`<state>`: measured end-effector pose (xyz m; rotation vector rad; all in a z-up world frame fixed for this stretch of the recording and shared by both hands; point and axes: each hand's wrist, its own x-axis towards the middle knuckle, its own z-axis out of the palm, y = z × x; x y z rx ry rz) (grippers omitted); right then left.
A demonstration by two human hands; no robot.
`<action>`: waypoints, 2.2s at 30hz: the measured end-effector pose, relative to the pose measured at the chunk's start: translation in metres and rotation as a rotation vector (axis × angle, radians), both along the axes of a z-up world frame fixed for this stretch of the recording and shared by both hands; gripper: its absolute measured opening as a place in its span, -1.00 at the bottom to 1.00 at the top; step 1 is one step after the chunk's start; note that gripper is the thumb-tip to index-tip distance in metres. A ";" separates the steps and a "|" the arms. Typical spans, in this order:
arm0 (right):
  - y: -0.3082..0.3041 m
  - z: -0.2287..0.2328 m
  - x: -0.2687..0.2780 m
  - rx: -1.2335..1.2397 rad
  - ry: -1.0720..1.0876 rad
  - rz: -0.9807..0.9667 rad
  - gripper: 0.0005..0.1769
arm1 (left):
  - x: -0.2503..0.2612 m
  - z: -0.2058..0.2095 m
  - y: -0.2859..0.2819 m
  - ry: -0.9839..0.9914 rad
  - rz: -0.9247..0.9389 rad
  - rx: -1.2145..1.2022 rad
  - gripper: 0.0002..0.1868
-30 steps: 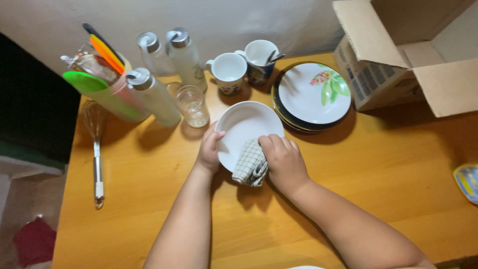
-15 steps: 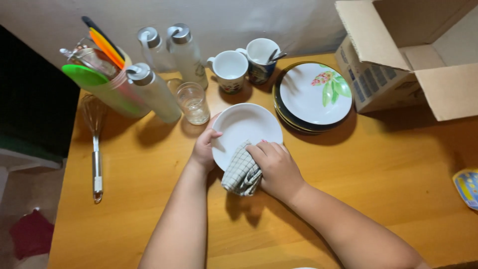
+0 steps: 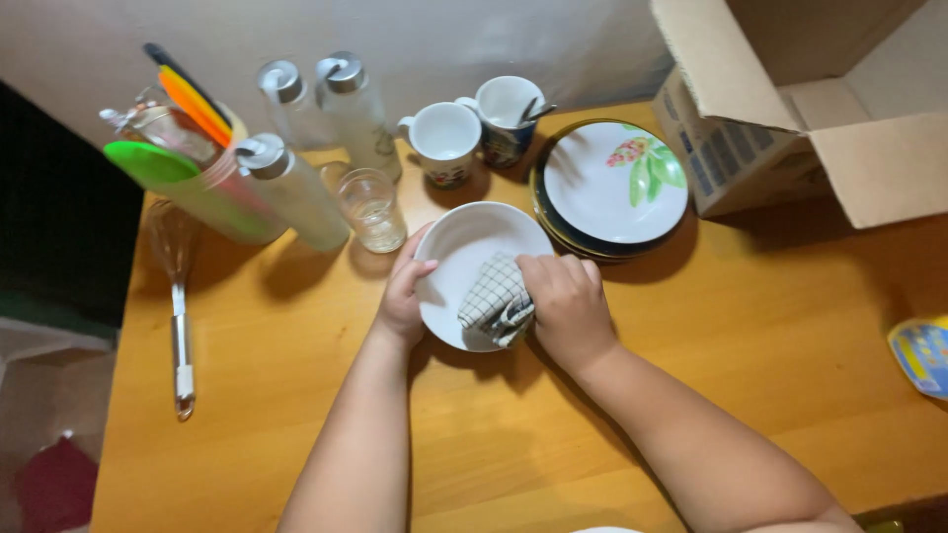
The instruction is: The person removes various cups, bowls, and plates from a cardboard box and wipes each item with a cloth.
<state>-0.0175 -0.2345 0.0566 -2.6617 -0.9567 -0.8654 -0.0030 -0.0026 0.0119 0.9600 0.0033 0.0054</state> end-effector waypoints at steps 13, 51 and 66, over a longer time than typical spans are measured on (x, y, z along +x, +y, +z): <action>0.023 0.014 -0.035 0.215 0.285 0.203 -0.39 | -0.001 -0.008 -0.001 -0.098 0.114 0.048 -0.32; 0.018 0.007 -0.020 0.024 0.209 -0.019 -0.37 | -0.002 0.001 -0.001 -0.098 0.094 0.070 -0.31; 0.025 0.010 -0.034 0.191 0.347 0.266 -0.38 | 0.001 -0.016 0.003 -0.085 0.162 0.137 -0.33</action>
